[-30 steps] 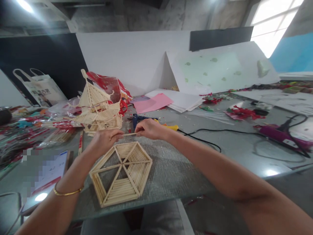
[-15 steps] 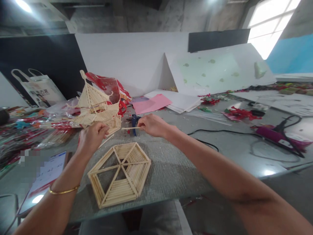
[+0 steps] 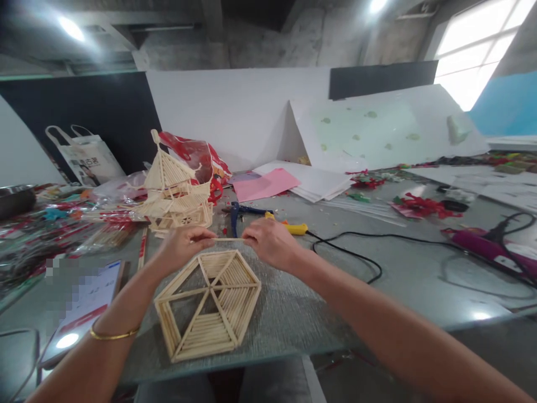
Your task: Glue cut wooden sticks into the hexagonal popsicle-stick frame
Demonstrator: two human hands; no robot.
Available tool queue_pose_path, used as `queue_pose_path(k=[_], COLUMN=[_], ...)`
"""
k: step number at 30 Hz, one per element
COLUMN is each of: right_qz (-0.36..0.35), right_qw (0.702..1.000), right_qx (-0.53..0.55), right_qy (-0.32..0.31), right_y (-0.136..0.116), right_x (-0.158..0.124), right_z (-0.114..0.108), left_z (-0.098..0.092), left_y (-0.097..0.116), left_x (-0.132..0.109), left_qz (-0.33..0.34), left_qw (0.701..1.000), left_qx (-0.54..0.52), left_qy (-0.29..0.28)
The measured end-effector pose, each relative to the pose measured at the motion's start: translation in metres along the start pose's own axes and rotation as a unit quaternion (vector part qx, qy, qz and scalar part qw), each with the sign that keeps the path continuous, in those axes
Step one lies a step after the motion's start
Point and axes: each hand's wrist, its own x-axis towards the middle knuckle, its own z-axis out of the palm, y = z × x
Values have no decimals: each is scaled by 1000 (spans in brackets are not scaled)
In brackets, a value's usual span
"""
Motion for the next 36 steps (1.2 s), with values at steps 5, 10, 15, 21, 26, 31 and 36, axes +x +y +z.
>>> queue_pose_path(k=[5,10,15,21,26,31,36], right_qz=[4,190,271,251,-16,-142,-155], right_qw=[999,885,696,809,984,990,974], right_qx=[46,425,664,527,99,-22,70], right_qy=[22,-13,-18,70,145,-8,-151], right_y=[-4,-12,-22,-14,1,-11,-26], right_x=[-2,1,3,1,-2,-7,-12], right_z=[1,-2,3,2,-24,-22,-26], left_z=[7,16,27,27,9,2,-5], left_y=[8,19,26,20,16,18,12], left_x=[-1,-2,-5,-5,-4,-6,-5], left_qz=[-32,-90,-94,-82,-89,-55,-37], left_qw=[995,927,940,952,973,973,988], left_qx=[-96,-358,-325,-279,-172,-137,-107], left_qy=[24,70,-43,-93,-123,-174,-104])
